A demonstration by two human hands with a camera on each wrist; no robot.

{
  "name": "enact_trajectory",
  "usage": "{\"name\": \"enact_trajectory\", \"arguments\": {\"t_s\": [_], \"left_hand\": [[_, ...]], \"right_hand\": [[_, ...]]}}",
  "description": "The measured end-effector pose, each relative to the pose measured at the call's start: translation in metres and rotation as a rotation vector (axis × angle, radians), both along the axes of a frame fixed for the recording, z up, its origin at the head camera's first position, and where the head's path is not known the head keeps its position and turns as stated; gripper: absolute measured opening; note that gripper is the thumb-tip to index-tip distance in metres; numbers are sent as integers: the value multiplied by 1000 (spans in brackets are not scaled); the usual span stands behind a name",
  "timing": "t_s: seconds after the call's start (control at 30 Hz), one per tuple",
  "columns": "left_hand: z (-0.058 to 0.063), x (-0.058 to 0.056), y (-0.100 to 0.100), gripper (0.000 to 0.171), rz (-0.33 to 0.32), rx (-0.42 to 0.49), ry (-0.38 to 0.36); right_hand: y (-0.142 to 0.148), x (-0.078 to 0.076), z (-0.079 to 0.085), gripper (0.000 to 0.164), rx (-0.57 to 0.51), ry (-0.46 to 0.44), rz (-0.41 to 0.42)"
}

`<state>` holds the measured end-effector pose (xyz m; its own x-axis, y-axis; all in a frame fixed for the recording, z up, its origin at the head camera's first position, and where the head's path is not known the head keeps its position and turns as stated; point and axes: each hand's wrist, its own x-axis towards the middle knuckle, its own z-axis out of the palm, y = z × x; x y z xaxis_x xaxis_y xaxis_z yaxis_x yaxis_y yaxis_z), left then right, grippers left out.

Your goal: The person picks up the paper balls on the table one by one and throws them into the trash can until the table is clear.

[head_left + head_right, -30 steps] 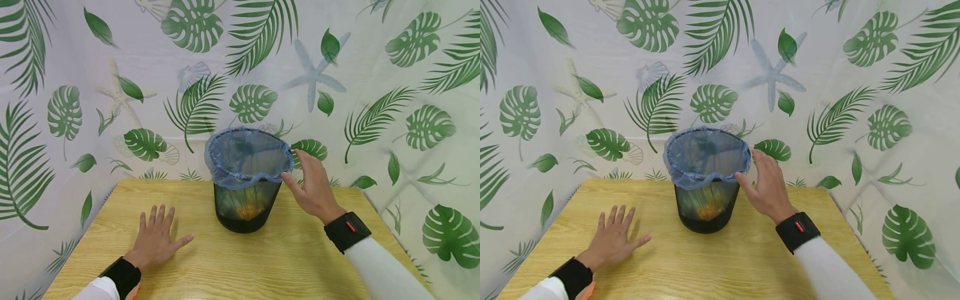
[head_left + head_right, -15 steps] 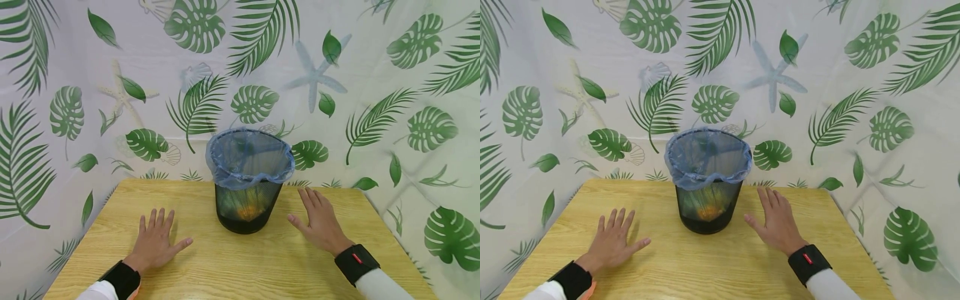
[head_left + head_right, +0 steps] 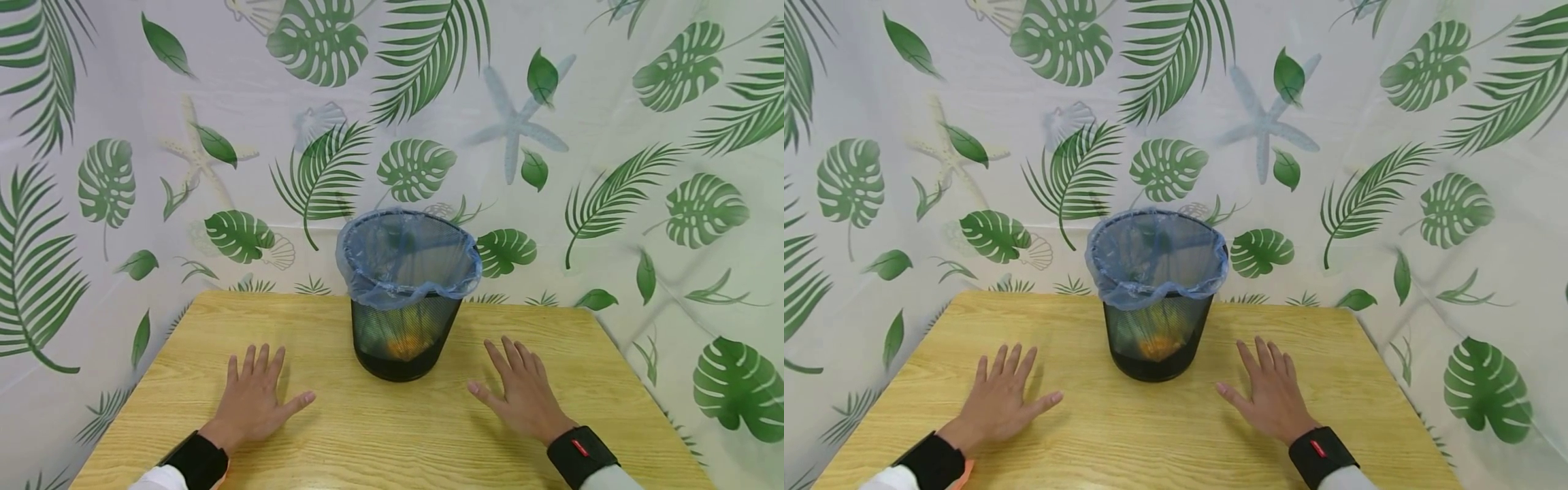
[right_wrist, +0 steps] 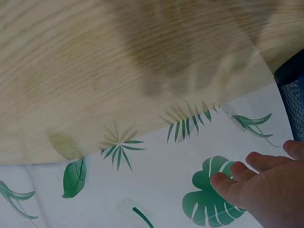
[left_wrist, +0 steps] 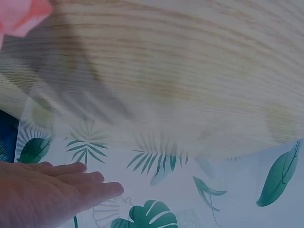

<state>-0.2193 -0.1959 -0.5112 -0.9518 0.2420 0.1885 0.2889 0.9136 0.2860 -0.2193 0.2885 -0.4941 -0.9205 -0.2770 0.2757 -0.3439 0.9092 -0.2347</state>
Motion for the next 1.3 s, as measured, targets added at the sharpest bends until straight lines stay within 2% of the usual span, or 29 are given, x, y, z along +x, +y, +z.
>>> {"name": "enact_trajectory", "arguments": {"t_s": [0.27, 0.47, 0.67, 0.83, 1.1, 1.3], "left_hand": [[3, 9, -2, 104, 8, -41, -47], [7, 19, -9, 104, 33, -121, -59], [15, 34, -21, 106, 78, -202, -81], [14, 49, -33, 107, 111, -242, -106], [15, 64, -46, 103, 132, -248, -238], [15, 68, -52, 99, 119, -247, -407]], "right_hand": [[3, 3, -5, 84, 13, 6, -5], [3, 2, -8, 85, 16, 15, 5], [4, 1, -7, 86, 25, 14, 2], [5, 0, -7, 86, 24, 10, 1], [6, 1, -10, 86, 3, 2, 10], [7, 1, -12, 87, 5, 0, 6]]}}
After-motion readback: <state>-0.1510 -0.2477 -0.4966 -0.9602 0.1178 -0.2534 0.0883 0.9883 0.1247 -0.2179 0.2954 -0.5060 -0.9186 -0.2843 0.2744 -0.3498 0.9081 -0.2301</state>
